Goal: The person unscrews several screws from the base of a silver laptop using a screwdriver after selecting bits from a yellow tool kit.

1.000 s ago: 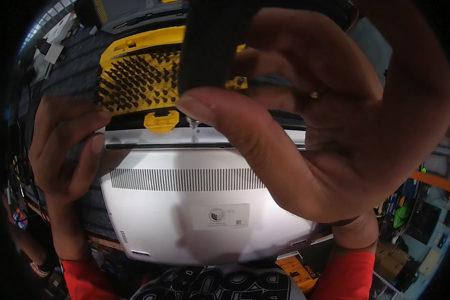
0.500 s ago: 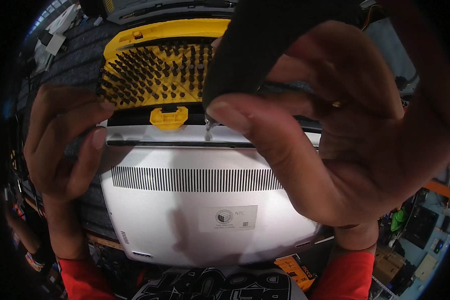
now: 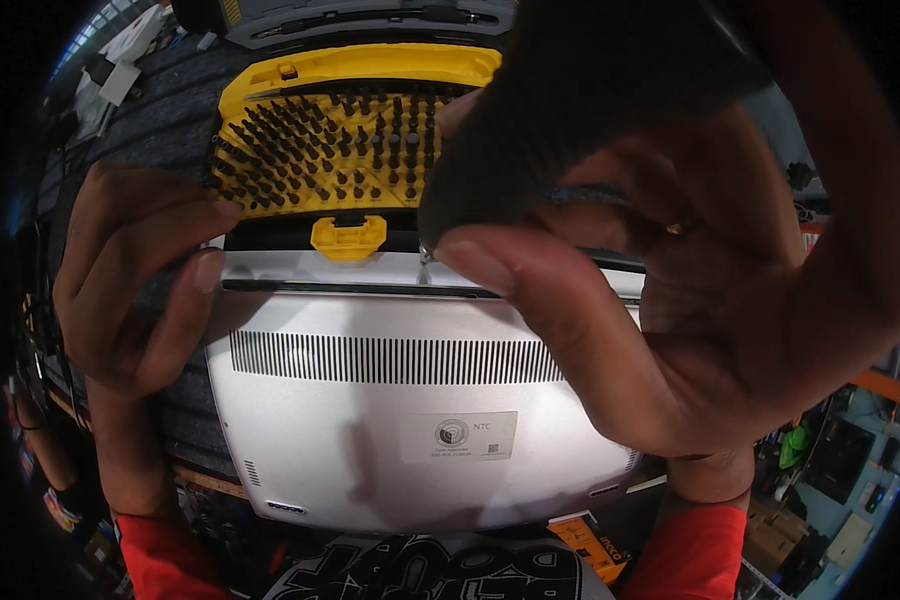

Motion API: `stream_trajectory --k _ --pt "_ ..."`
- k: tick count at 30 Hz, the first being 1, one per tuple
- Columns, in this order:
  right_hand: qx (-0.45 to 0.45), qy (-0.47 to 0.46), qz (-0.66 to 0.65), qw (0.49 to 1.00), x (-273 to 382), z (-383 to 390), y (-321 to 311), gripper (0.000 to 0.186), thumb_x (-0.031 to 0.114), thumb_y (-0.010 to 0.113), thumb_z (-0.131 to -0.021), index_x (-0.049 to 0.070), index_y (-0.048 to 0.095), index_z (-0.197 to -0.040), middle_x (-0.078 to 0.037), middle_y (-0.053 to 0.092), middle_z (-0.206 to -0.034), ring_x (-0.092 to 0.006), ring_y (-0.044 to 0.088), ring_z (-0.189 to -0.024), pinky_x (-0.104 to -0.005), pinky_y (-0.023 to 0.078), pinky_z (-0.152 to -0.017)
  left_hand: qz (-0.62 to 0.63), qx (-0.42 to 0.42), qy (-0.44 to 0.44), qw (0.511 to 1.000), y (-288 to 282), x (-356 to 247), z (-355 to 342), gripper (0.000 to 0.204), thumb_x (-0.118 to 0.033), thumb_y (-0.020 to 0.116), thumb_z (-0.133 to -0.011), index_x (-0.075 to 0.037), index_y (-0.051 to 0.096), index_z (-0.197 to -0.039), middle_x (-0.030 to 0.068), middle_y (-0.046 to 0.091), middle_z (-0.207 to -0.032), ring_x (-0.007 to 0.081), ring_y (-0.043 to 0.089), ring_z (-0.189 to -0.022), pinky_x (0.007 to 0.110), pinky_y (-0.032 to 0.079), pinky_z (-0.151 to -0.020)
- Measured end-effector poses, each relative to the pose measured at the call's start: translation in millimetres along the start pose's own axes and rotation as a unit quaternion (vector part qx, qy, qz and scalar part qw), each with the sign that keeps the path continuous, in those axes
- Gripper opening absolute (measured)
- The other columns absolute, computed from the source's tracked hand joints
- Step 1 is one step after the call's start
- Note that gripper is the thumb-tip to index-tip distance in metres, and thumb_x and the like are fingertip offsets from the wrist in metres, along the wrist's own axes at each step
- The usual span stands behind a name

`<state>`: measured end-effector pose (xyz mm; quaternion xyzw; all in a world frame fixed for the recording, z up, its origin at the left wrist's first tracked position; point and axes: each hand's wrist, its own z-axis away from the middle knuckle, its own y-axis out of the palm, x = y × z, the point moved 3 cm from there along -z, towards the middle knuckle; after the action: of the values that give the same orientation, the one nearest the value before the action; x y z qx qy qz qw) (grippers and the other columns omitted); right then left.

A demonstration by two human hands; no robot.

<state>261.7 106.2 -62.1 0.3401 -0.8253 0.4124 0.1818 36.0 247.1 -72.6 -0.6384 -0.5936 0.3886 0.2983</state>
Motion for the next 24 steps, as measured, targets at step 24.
stream_trajectory --k 24 --pt "0.004 0.002 -0.002 1.0 3.2 -2.8 0.7 0.08 0.009 0.066 -0.092 0.002 0.014 -0.152 -0.032 0.06 -0.112 -0.0366 0.071 -0.088 -0.043 0.063 -0.075 -0.01 0.003 0.014 1.0 0.1 0.3 0.6 0.016 -0.006 0.064 -0.081 0.0 0.065 -0.095 0.0125 0.069 -0.089 0.0231 0.065 -0.08 0.034 0.05 -0.066"
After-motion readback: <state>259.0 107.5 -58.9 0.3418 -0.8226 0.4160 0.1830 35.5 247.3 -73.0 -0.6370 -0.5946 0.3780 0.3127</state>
